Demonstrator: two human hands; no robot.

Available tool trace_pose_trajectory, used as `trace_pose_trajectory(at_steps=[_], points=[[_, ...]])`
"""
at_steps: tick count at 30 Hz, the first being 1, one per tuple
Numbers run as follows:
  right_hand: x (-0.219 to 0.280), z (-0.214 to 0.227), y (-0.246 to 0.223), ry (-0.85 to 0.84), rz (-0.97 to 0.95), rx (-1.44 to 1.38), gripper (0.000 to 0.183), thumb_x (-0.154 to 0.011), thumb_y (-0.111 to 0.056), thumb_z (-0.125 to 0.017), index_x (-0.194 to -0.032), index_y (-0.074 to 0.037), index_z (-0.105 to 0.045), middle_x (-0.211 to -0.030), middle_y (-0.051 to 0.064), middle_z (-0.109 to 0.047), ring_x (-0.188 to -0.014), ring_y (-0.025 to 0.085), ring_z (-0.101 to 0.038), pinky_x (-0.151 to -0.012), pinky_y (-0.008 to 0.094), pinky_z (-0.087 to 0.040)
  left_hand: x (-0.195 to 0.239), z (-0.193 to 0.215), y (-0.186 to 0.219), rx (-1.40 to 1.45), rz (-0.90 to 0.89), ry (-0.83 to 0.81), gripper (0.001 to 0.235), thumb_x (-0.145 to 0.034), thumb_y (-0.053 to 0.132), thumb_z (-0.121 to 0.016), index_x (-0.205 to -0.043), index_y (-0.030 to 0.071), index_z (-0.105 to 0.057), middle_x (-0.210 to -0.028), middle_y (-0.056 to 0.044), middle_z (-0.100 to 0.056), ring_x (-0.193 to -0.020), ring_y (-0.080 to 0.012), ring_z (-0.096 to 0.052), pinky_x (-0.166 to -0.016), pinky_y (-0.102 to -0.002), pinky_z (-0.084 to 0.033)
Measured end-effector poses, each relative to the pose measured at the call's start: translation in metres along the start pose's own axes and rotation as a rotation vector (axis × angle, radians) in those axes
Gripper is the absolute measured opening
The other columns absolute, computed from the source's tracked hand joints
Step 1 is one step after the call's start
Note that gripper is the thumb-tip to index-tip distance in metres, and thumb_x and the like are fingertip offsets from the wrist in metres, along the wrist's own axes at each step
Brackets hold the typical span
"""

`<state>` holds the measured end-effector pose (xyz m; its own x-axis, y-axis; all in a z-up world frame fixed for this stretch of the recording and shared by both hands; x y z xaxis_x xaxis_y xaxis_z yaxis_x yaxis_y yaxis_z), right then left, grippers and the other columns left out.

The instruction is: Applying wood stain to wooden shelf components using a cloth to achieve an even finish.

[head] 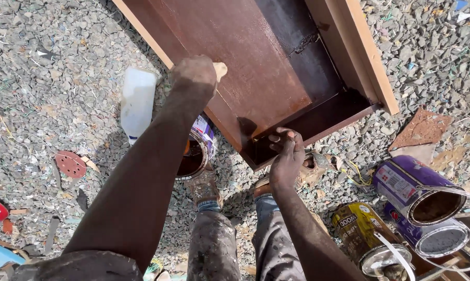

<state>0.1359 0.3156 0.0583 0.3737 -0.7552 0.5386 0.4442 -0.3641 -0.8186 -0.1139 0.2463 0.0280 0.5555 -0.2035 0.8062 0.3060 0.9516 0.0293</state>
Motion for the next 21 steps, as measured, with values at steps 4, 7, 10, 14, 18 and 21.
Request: trace_pose_trajectory(at_steps=[4, 7, 10, 14, 18, 21], points=[[-0.006, 0.02, -0.017, 0.209, -0.13, -0.078, 0.03, -0.113, -0.028, -0.036, -0.107, -0.012, -0.061, -0.112, 0.004, -0.07, -0.089, 0.015, -0.07, -0.079, 0.03, -0.056, 0.03, -0.138, 0.034, 0.027, -0.328, 0.173, 0.008, -0.084, 0.012, -0.067, -0.086, 0.006, -0.071, -0.075, -0.011, -0.07, -0.072, -0.0278, -0.072, -0.064, -0.039, -0.057], [-0.014, 0.037, -0.022, 0.281, -0.129, -0.139, 0.03, -0.114, -0.028, -0.035, -0.108, -0.014, -0.061, -0.115, 0.006, -0.071, -0.091, 0.017, -0.072, -0.08, 0.033, -0.057, 0.004, -0.158, 0.055, -0.05, -0.51, 0.245, 0.014, -0.081, 0.009, -0.064, -0.072, 0.011, -0.075, -0.066, -0.006, -0.07, -0.066, -0.0261, -0.072, -0.056, -0.039, -0.056], [-0.003, 0.048, -0.026, 0.307, -0.141, -0.166, 0.027, -0.113, -0.025, -0.036, -0.108, -0.014, -0.06, -0.114, 0.006, -0.07, -0.089, 0.017, -0.071, -0.08, 0.034, -0.056, -0.008, -0.183, 0.067, -0.234, -0.57, 0.146, 0.019, -0.089, 0.014, -0.06, -0.077, 0.016, -0.076, -0.071, 0.0, -0.069, -0.076, -0.0241, -0.072, -0.063, -0.042, -0.056], [0.014, 0.049, -0.017, 0.361, -0.229, -0.199, 0.026, -0.111, -0.026, -0.039, -0.108, -0.014, -0.062, -0.111, 0.006, -0.071, -0.088, 0.018, -0.07, -0.082, 0.036, -0.053, -0.037, -0.28, 0.092, -0.491, -0.784, 0.451, 0.021, -0.085, 0.013, -0.062, -0.064, 0.015, -0.066, -0.056, -0.007, -0.055, -0.058, -0.0304, -0.059, -0.045, -0.056, -0.043], [0.041, 0.039, -0.028, 0.432, -0.311, -0.178, 0.024, -0.109, -0.027, -0.041, -0.109, -0.015, -0.062, -0.114, 0.005, -0.072, -0.091, 0.02, -0.07, -0.086, 0.04, -0.052, 0.02, -0.268, 0.081, -0.767, -1.02, 0.337, 0.031, -0.09, 0.017, -0.06, -0.06, 0.018, -0.068, -0.059, -0.003, -0.064, -0.065, -0.0244, -0.064, -0.049, -0.048, -0.044], [0.046, 0.044, -0.005, 0.372, -0.353, -0.234, 0.028, -0.109, -0.03, -0.043, -0.109, -0.013, -0.065, -0.12, 0.011, -0.072, -0.097, 0.026, -0.071, -0.091, 0.049, -0.051, 0.062, -0.233, 0.095, -0.858, -1.026, 0.335, 0.012, -0.064, -0.003, -0.06, -0.057, 0.006, -0.064, -0.045, -0.012, -0.042, -0.045, -0.0301, -0.039, -0.033, -0.049, -0.032]])
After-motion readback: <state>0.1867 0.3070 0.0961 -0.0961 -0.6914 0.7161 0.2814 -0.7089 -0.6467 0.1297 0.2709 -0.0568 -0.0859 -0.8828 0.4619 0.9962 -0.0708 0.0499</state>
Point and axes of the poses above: each hand's wrist, its own x-axis away from the middle knuckle, its own z-axis out of the back of the hand, y = z × x, the point moved 2 cm from there along -x, towards the middle knuckle
